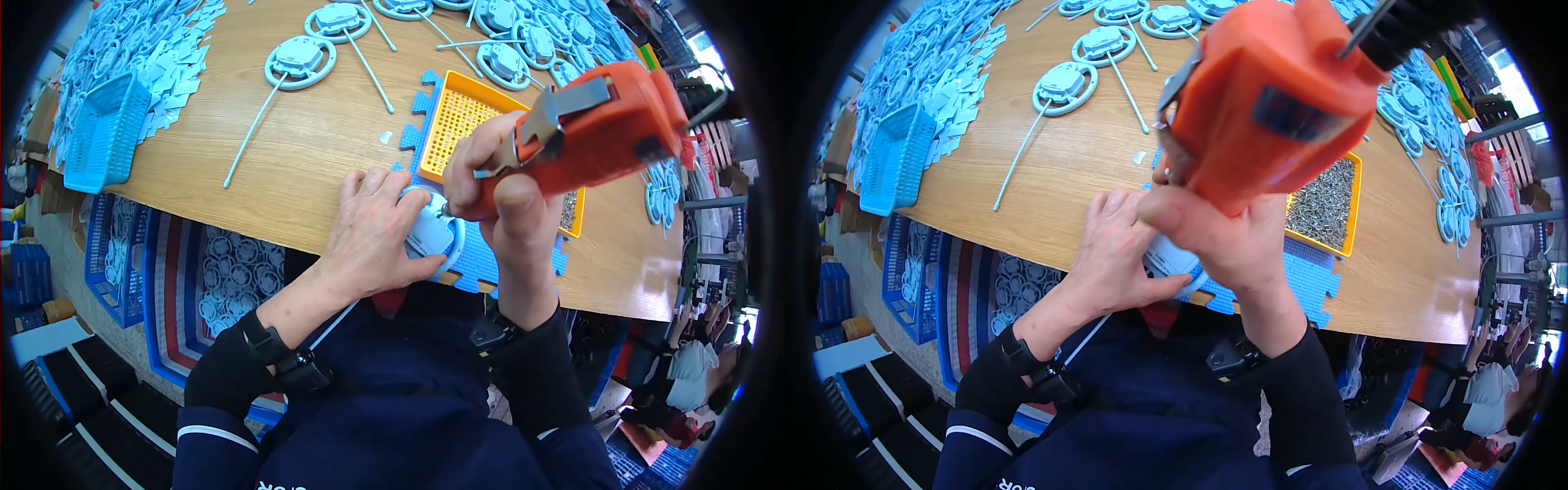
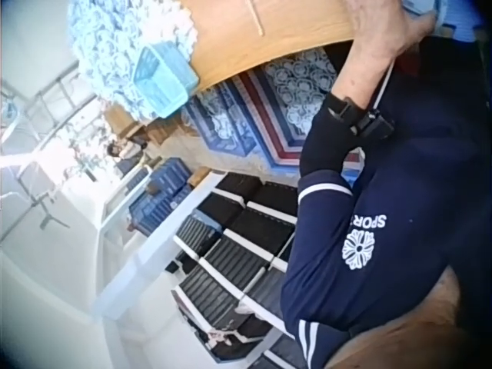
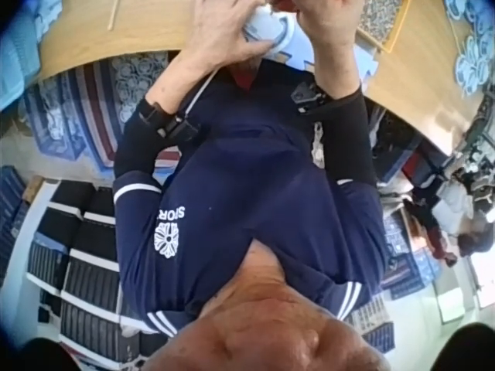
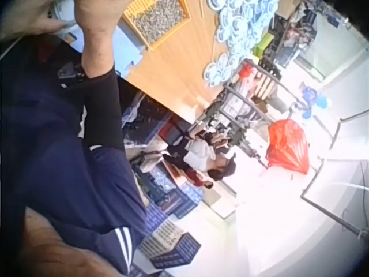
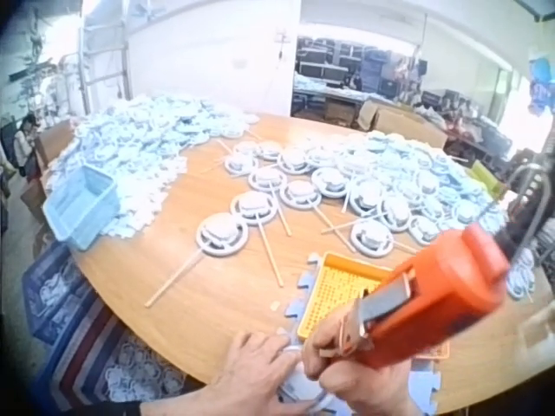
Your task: Assembling blue plastic toy components using an electric screwdriver.
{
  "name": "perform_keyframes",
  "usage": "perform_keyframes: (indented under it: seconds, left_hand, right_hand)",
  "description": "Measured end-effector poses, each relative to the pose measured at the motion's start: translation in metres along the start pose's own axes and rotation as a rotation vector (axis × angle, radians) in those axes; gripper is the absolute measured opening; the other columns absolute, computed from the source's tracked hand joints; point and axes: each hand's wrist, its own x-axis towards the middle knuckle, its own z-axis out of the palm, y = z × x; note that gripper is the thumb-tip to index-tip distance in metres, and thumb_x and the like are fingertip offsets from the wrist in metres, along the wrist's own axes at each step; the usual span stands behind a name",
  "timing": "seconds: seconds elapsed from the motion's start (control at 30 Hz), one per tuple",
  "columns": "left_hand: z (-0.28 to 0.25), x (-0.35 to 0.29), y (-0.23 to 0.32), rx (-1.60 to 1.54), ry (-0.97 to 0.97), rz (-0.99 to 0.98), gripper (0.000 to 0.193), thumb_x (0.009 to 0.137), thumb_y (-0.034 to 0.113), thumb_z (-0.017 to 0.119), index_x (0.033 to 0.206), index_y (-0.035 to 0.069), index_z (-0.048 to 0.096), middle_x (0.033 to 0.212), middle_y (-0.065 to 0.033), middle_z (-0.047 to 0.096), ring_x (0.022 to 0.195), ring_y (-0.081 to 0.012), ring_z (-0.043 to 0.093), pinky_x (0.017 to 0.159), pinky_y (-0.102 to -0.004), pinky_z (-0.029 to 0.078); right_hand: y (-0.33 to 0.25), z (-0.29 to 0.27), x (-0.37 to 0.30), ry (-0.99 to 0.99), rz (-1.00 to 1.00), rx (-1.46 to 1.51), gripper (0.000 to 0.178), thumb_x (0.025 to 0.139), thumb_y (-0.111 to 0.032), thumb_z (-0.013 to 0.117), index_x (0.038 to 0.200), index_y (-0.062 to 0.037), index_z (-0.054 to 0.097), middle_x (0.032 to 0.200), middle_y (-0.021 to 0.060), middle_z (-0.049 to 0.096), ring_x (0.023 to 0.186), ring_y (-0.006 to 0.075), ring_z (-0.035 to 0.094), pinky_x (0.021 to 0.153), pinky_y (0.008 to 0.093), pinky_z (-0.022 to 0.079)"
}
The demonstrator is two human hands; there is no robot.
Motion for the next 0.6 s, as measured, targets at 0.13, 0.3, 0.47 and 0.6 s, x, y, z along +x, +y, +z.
perform_keyframes:
  seconds: [0.13, 0.3, 0.47, 0.6]
  left_hand:
    - [-0.014, -0.019, -0.004, 0.002, 0.062, 0.032, 0.056, 0.058, 0.036, 0.077, 0.099, 0.005, 0.056, 0.102, -0.0138, 0.051, 0.099, -0.0305, 0.048, 0.089, -0.0442, 0.033]
    - [-0.095, -0.095, -0.022, 0.099, -0.183, -0.205, 0.069, 0.054, 0.031, 0.081, 0.112, 0.006, 0.053, 0.11, -0.0142, 0.049, 0.104, -0.0331, 0.045, 0.092, -0.0458, 0.033]
    - [-0.102, -0.065, -0.062, 0.23, -0.063, -0.234, 0.071, 0.061, 0.029, 0.08, 0.121, 0.003, 0.051, 0.112, -0.0164, 0.054, 0.105, -0.0339, 0.049, 0.094, -0.0422, 0.037]
    - [-0.086, 0.009, -0.131, 0.316, 0.216, -0.227, 0.067, 0.071, 0.033, 0.076, 0.123, 0.001, 0.05, 0.117, -0.0193, 0.053, 0.109, -0.0355, 0.051, 0.092, -0.0428, 0.04]
  right_hand:
    - [-0.008, -0.021, 0.004, -0.057, 0.017, 0.222, 0.059, 0.081, -0.063, 0.057, 0.093, -0.0056, 0.051, 0.063, 0.0015, 0.049, 0.051, 0.013, 0.048, 0.045, 0.0251, 0.039]
    - [-0.009, -0.054, 0.013, 0.14, -0.149, 0.111, 0.058, 0.081, -0.064, 0.056, 0.094, -0.0067, 0.052, 0.067, 0.0006, 0.049, 0.056, 0.0115, 0.045, 0.054, 0.0256, 0.037]
    - [0.012, -0.056, 0.015, 0.257, -0.118, 0.015, 0.057, 0.08, -0.062, 0.058, 0.095, -0.007, 0.052, 0.066, 0.0011, 0.048, 0.058, 0.0125, 0.045, 0.055, 0.027, 0.036]
    - [0.019, -0.054, 0.022, 0.239, -0.117, 0.024, 0.058, 0.08, -0.063, 0.058, 0.094, -0.0068, 0.052, 0.066, 0.0012, 0.048, 0.058, 0.013, 0.046, 0.055, 0.0272, 0.037]
